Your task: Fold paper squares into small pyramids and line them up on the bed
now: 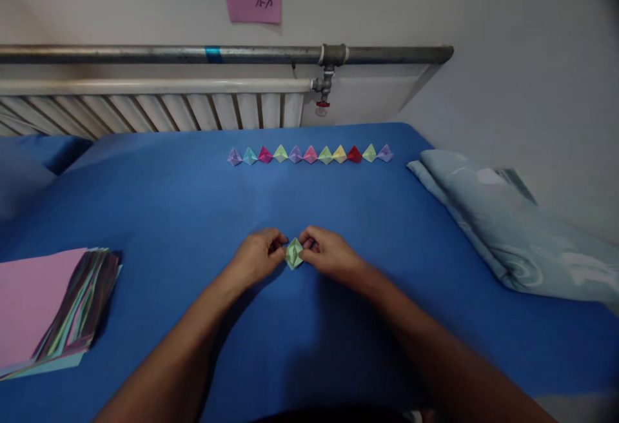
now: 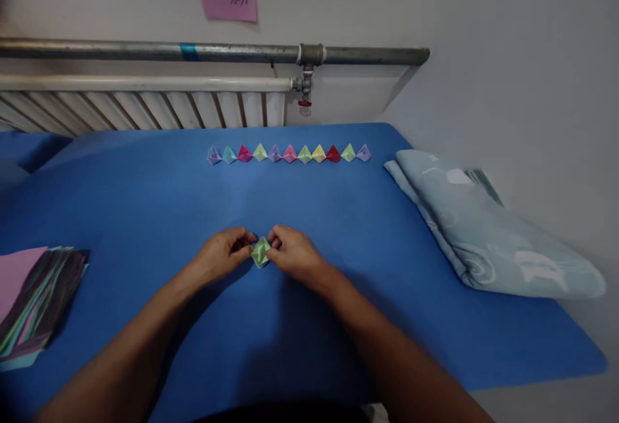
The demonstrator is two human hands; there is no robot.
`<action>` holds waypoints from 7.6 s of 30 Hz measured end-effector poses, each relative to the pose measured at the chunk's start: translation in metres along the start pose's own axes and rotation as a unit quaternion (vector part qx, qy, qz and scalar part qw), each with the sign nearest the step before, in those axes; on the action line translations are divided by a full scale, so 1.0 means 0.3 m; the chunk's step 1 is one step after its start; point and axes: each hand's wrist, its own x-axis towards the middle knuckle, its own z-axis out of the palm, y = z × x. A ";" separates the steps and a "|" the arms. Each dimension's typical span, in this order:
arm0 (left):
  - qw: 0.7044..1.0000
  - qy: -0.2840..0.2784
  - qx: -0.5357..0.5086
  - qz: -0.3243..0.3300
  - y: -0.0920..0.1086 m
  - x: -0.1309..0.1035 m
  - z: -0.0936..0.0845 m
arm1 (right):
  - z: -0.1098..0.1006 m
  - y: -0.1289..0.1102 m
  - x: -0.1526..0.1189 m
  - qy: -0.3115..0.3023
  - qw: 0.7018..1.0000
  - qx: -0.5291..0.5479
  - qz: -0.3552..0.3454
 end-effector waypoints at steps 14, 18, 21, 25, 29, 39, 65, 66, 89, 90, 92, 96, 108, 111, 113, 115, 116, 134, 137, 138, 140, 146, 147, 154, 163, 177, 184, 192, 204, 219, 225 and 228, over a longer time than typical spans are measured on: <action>0.998 0.013 0.053 -0.033 0.030 0.014 0.023 | 0.014 0.004 0.006 0.026 0.997 -0.066 -0.016; 0.999 -0.002 0.016 -0.043 0.022 0.017 0.017 | 0.010 0.000 0.012 0.014 1.000 -0.027 -0.003; 0.997 -0.006 -0.070 -0.042 0.001 0.010 -0.006 | -0.016 -0.002 0.011 -0.022 0.994 0.097 0.046; 0.990 -0.018 -0.135 -0.032 -0.029 -0.010 -0.044 | -0.058 -0.001 -0.029 -0.017 0.983 0.172 0.069; 0.982 -0.103 -0.159 0.001 -0.034 -0.032 -0.048 | -0.044 0.009 -0.095 -0.023 0.992 0.126 -0.005; 0.996 -0.066 0.003 0.067 0.001 -0.036 0.010 | 0.012 -0.008 -0.117 -0.008 0.994 -0.073 -0.084; 0.994 -0.042 -0.100 -0.012 -0.039 -0.022 -0.059 | -0.001 0.017 -0.094 0.047 0.997 0.061 -0.015; 0.995 -0.037 -0.092 -0.015 -0.035 -0.021 -0.058 | 0.002 0.021 -0.088 0.063 0.996 0.056 -0.018; 0.991 0.058 0.107 0.051 0.007 0.014 0.046 | 0.035 0.004 -0.028 0.046 0.990 -0.121 -0.050; 0.991 0.059 0.109 0.046 0.010 0.014 0.046 | 0.036 0.004 -0.027 0.048 0.991 -0.119 -0.046; 0.992 0.055 0.108 0.041 0.012 0.013 0.046 | 0.037 0.003 -0.022 0.052 0.991 -0.115 -0.042; 0.995 0.041 0.086 0.035 0.001 0.016 0.046 | 0.037 0.000 -0.015 0.058 0.991 -0.114 -0.037; 0.998 0.020 0.039 0.044 -0.008 0.020 0.034 | 0.035 -0.010 -0.001 0.043 0.992 -0.118 -0.009; 0.999 0.020 0.033 0.036 -0.001 0.021 0.033 | 0.032 -0.013 0.007 0.038 0.992 -0.120 -0.004; 0.999 0.017 0.035 0.031 0.005 0.023 0.033 | 0.029 -0.017 0.011 0.034 0.993 -0.116 -0.003; 0.999 0.014 0.030 0.024 0.008 0.024 0.033 | 0.027 -0.020 0.013 0.035 0.994 -0.105 -0.003; 0.999 0.013 0.023 0.020 0.008 0.023 0.031 | 0.025 -0.020 0.011 0.038 0.995 -0.097 -0.005; 0.989 -0.032 -0.146 -0.005 -0.072 0.005 -0.028 | -0.038 0.046 -0.026 0.058 0.984 0.154 0.075; 0.990 -0.025 -0.139 -0.001 -0.070 0.003 -0.027 | -0.039 0.043 -0.028 0.061 0.985 0.145 0.066; 0.990 -0.025 -0.136 0.001 -0.069 0.003 -0.027 | -0.039 0.041 -0.029 0.062 0.986 0.141 0.062; 0.992 -0.026 -0.126 0.006 -0.065 0.001 -0.027 | -0.041 0.037 -0.030 0.061 0.988 0.132 0.056; 0.994 -0.020 -0.106 0.008 -0.045 0.001 -0.029 | -0.042 0.023 -0.037 0.060 0.987 0.141 0.046; 0.994 -0.023 -0.109 0.004 -0.042 0.001 -0.029 | -0.042 0.022 -0.038 0.059 0.987 0.143 0.045; 0.989 -0.061 -0.131 -0.001 -0.033 -0.022 -0.047 | -0.045 0.036 -0.021 0.071 0.982 0.165 0.061; 0.986 -0.101 -0.124 0.057 0.044 -0.079 -0.064 | -0.045 0.027 -0.012 0.088 0.973 0.195 0.080; 0.992 -0.037 0.038 0.111 0.080 -0.080 0.005 | -0.043 0.036 -0.003 0.083 0.975 0.195 0.070; 0.979 0.203 0.000 -0.004 -0.070 0.010 -0.210 | -0.043 0.036 0.002 0.079 0.972 0.205 0.083; 0.935 0.337 0.074 -0.084 -0.376 0.289 -0.450 | -0.053 0.033 0.008 0.074 0.979 0.170 0.088; 0.933 0.333 0.117 -0.075 -0.501 0.469 -0.447 | -0.060 0.045 0.012 0.049 0.990 0.081 0.109; 0.926 0.360 0.104 -0.047 -0.537 0.498 -0.435 | -0.039 0.048 0.016 0.044 0.995 0.038 0.086; 0.924 0.365 0.103 -0.045 -0.545 0.505 -0.431 | -0.043 0.029 0.017 0.037 0.995 0.042 0.084; 0.924 0.366 0.101 -0.042 -0.547 0.506 -0.429 | -0.046 0.019 0.019 0.039 0.995 0.040 0.081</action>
